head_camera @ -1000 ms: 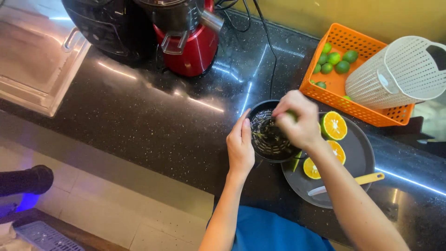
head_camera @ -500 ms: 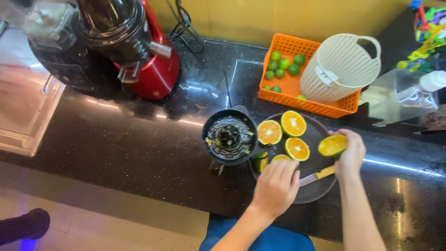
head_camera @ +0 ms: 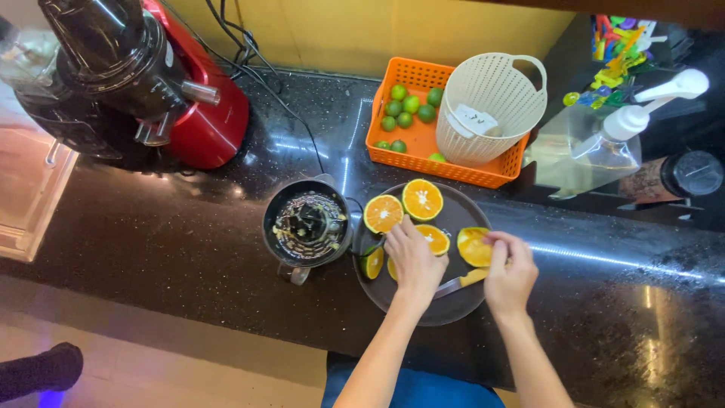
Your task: Cutting oranges and lemons and using an electric juicer to extract juice.
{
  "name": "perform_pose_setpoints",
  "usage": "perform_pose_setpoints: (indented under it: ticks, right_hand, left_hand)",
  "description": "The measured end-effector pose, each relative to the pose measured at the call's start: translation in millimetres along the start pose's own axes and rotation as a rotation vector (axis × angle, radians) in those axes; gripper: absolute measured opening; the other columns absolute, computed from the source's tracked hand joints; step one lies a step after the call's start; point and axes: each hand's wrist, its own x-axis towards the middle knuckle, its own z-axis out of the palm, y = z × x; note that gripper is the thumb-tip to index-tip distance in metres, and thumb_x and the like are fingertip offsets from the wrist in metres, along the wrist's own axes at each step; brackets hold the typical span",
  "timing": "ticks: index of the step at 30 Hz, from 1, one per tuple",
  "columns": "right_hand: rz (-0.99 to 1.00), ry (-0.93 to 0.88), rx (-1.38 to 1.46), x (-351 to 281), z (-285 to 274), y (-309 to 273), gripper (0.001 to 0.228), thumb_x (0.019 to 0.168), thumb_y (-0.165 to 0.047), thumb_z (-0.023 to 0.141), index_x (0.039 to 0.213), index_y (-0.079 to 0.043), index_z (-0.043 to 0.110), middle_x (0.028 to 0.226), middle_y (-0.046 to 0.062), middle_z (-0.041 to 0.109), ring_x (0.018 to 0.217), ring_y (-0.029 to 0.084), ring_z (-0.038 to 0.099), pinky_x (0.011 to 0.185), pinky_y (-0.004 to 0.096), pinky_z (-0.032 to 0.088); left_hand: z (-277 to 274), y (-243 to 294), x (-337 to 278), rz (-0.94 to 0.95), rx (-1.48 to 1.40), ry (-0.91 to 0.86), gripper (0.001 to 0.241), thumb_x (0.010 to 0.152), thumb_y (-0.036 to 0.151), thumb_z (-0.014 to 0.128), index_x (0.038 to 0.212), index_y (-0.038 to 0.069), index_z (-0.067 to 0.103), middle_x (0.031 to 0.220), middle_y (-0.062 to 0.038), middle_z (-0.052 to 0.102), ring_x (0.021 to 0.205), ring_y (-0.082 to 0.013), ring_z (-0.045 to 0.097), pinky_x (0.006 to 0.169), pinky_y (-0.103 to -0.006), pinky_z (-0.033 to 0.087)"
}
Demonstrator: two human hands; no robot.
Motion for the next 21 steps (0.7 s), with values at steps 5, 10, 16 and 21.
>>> perform_pose_setpoints:
  ticks: [5,10,16,21]
  right_hand:
    - [0.371,-0.181,0.242,-1,7,-7,0.031,0.106,-0.022,0.048,0.114,-0.002,0.07,0.103,0.011,0.077,0.088,0.023,0.068,0.083,0.035,0.055]
    - [1.121,-0.418,0.889,12,-3,-97,0.058,0.104,-0.05,0.035,0.128,-0.004,0.061,0.12,0.012,0.072,0.105,0.018,0.071,0.094,0.036,0.053]
    - [0.795,-1.142,1.829,3,37,-149,0.067,0.114,-0.052,0.027,0.142,0.004,0.051,0.127,0.023,0.065,0.109,0.036,0.066,0.097,0.047,0.049]
    - [-0.019,-0.634,0.646,21,79,-227,0.056,0.092,-0.02,0.057,0.145,-0.005,0.052,0.129,0.017,0.061,0.118,0.032,0.058,0.105,0.043,0.045]
  left_hand:
    - [-25,21,-24,0.009,-0.186,0.021,0.106,0.055,0.016,0.092,0.14,-0.011,0.035,0.122,-0.026,0.049,0.116,-0.0438,0.045,0.104,-0.0513,0.035]
    - [-88,21,-49,0.149,-0.444,0.025,0.104,0.063,0.019,0.092,0.146,-0.008,0.035,0.125,-0.022,0.052,0.117,-0.0392,0.049,0.106,-0.0497,0.036]
    - [-149,-30,-53,0.26,-0.533,0.222,0.117,0.072,0.022,0.095,0.162,-0.006,0.026,0.146,-0.018,0.055,0.136,-0.0366,0.051,0.115,-0.045,0.044]
    - [-190,-87,-36,0.167,-0.385,0.505,0.139,0.056,0.034,0.1,0.157,-0.006,0.012,0.157,-0.035,0.026,0.145,-0.0484,0.03,0.12,-0.0502,0.028]
